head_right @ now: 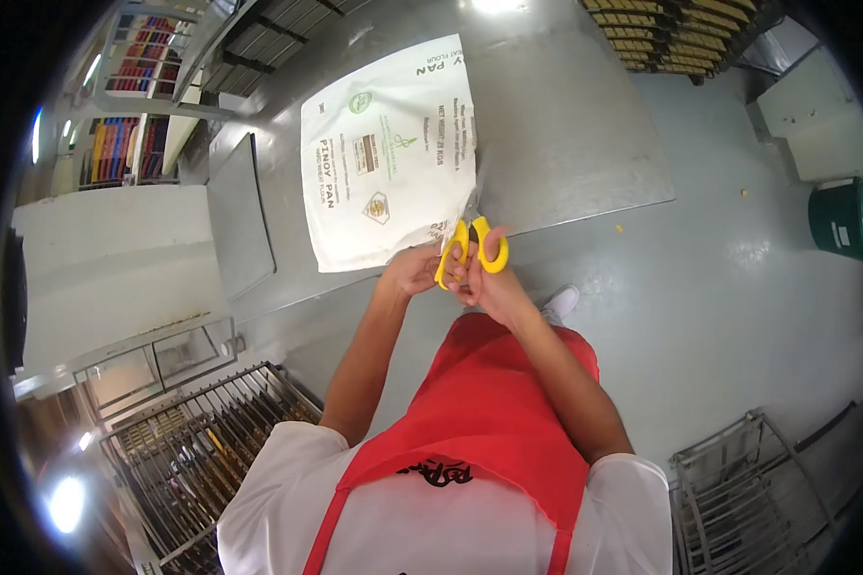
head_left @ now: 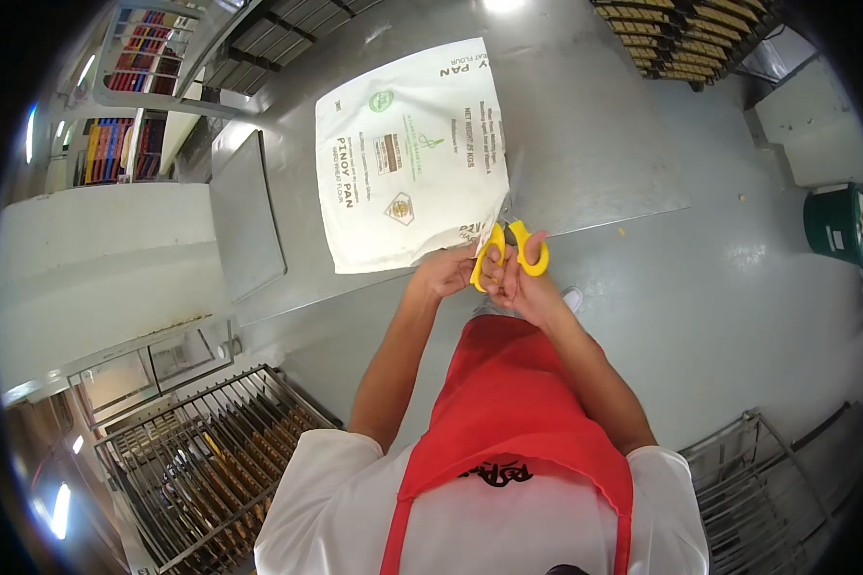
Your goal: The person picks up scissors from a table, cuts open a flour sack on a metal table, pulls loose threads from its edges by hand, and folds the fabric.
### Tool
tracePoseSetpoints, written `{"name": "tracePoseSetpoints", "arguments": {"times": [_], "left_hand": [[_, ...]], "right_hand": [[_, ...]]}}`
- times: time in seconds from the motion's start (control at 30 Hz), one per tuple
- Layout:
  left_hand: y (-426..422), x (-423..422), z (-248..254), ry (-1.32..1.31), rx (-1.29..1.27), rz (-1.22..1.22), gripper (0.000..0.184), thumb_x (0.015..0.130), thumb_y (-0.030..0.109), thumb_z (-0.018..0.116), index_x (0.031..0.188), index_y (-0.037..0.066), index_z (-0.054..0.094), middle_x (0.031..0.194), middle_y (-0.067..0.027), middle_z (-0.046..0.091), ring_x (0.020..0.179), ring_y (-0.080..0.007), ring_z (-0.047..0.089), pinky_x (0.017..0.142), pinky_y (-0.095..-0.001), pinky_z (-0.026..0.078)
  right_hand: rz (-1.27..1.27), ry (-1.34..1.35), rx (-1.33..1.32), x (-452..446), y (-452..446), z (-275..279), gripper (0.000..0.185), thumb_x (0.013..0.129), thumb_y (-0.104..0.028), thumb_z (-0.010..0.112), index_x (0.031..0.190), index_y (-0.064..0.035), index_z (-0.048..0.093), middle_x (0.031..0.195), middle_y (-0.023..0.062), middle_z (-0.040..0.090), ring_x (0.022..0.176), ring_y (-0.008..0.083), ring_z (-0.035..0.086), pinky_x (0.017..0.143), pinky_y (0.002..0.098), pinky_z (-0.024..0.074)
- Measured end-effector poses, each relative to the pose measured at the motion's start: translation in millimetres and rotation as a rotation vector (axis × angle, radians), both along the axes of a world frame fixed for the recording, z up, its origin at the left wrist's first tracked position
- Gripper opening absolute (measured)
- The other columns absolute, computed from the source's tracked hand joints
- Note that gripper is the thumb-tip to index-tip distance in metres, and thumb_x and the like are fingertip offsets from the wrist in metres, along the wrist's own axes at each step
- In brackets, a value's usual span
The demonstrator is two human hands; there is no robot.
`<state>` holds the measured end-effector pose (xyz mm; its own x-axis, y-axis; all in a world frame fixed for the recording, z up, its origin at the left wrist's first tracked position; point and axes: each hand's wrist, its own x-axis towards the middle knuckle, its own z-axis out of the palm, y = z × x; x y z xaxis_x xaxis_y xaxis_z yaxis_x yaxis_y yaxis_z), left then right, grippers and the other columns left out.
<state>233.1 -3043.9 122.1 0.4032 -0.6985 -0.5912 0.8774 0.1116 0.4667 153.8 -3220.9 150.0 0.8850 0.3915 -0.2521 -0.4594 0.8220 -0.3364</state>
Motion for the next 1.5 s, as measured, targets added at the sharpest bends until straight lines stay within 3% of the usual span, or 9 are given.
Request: {"name": "tracePoseSetpoints", "arguments": {"times": [0.13, 0.27, 0.33, 0.5, 0.73, 0.93, 1.17, 1.33, 1.5], "left_hand": [[-4.2, -5.8, 8.6, -0.041, 0.007, 0.060, 0.029, 0.099, 0.024, 0.055, 0.114, 0.001, 0.061, 0.095, -0.0125, 0.071, 0.082, -0.0229, 0.070, 0.075, -0.0389, 0.058], [5.0, -2.8, 10.6, -0.090, -0.067, -0.017, 0.030, 0.101, 0.026, 0.052, 0.115, 0.002, 0.061, 0.095, -0.0116, 0.070, 0.081, -0.0199, 0.069, 0.075, -0.0367, 0.056], [6.9, -10.1, 7.3, -0.095, 0.078, 0.123, 0.032, 0.103, 0.029, 0.048, 0.116, 0.003, 0.061, 0.097, -0.0109, 0.070, 0.082, -0.0182, 0.067, 0.074, -0.0349, 0.055], [13.3, -8.7, -8.8, 0.057, 0.089, 0.192, 0.019, 0.094, 0.020, 0.068, 0.105, 0.005, 0.062, 0.086, -0.0006, 0.063, 0.072, -0.0093, 0.056, 0.067, -0.0210, 0.049], [21.1, -1.2, 3.2, 0.031, 0.068, 0.197, 0.016, 0.093, 0.021, 0.070, 0.097, 0.007, 0.062, 0.079, 0.0005, 0.059, 0.068, -0.0091, 0.053, 0.065, -0.0229, 0.048], [22.7, -8.7, 10.0, 0.079, 0.017, 0.202, 0.017, 0.093, 0.020, 0.070, 0.100, 0.006, 0.063, 0.080, -0.0012, 0.059, 0.070, -0.0103, 0.054, 0.066, -0.0232, 0.048], [28.6, -13.0, 1.5, 0.053, 0.046, 0.209, 0.018, 0.092, 0.019, 0.072, 0.101, 0.006, 0.063, 0.083, -0.0020, 0.062, 0.072, -0.0105, 0.057, 0.065, -0.0236, 0.050], [28.6, -19.6, -6.6, 0.048, 0.111, 0.210, 0.020, 0.091, 0.020, 0.073, 0.101, 0.006, 0.064, 0.085, -0.0015, 0.065, 0.073, -0.0101, 0.059, 0.067, -0.0237, 0.051], [27.1, -20.9, 1.2, 0.040, 0.061, 0.198, 0.019, 0.092, 0.022, 0.071, 0.098, 0.008, 0.061, 0.080, -0.0007, 0.061, 0.070, -0.0115, 0.055, 0.066, -0.0251, 0.048]], "right_hand": [[-0.007, -0.036, -0.145, -1.7, 5.9, -17.6, 0.076, 0.079, -0.088, 0.028, 0.093, -0.0148, 0.043, 0.073, -0.0034, 0.040, 0.066, 0.0095, 0.048, 0.046, 0.0201, 0.0303], [-0.081, 0.008, -0.025, 6.8, 3.5, 0.3, 0.075, 0.081, -0.087, 0.029, 0.092, -0.0142, 0.045, 0.072, -0.0037, 0.041, 0.063, 0.0088, 0.048, 0.046, 0.0203, 0.0312], [-0.095, 0.071, 0.079, 16.4, 4.3, 5.4, 0.074, 0.082, -0.086, 0.030, 0.092, -0.0138, 0.045, 0.071, -0.0038, 0.041, 0.061, 0.0083, 0.047, 0.046, 0.0203, 0.0313], [-0.131, 0.001, -0.067, 26.2, 9.0, -21.8, 0.074, 0.084, -0.084, 0.032, 0.092, -0.0127, 0.048, 0.070, -0.0044, 0.043, 0.061, 0.0080, 0.049, 0.047, 0.0193, 0.0330], [-0.145, 0.047, 0.109, 40.5, 6.6, -4.6, 0.066, 0.088, -0.079, 0.034, 0.092, -0.0149, 0.048, 0.068, -0.0058, 0.042, 0.058, 0.0063, 0.046, 0.045, 0.0195, 0.0344], [-0.144, -0.045, -0.009, 47.9, 12.6, -26.6, 0.066, 0.085, -0.081, 0.037, 0.092, -0.0156, 0.048, 0.070, -0.0060, 0.043, 0.062, 0.0077, 0.048, 0.044, 0.0198, 0.0346], [-0.162, 0.024, 0.072, 65.7, 6.9, -3.7, 0.061, 0.087, -0.077, 0.039, 0.093, -0.0160, 0.048, 0.068, -0.0079, 0.041, 0.058, 0.0040, 0.044, 0.043, 0.0181, 0.0324], [-0.194, 0.040, -0.112, 72.7, 11.6, -21.8, 0.065, 0.087, -0.079, 0.036, 0.092, -0.0162, 0.049, 0.066, -0.0087, 0.040, 0.056, 0.0040, 0.044, 0.043, 0.0193, 0.0341], [-0.263, 0.038, 0.040, 83.2, 7.6, -20.0, 0.061, 0.087, -0.077, 0.040, 0.092, -0.0162, 0.048, 0.069, -0.0080, 0.042, 0.058, 0.0034, 0.043, 0.041, 0.0169, 0.0290]]}}
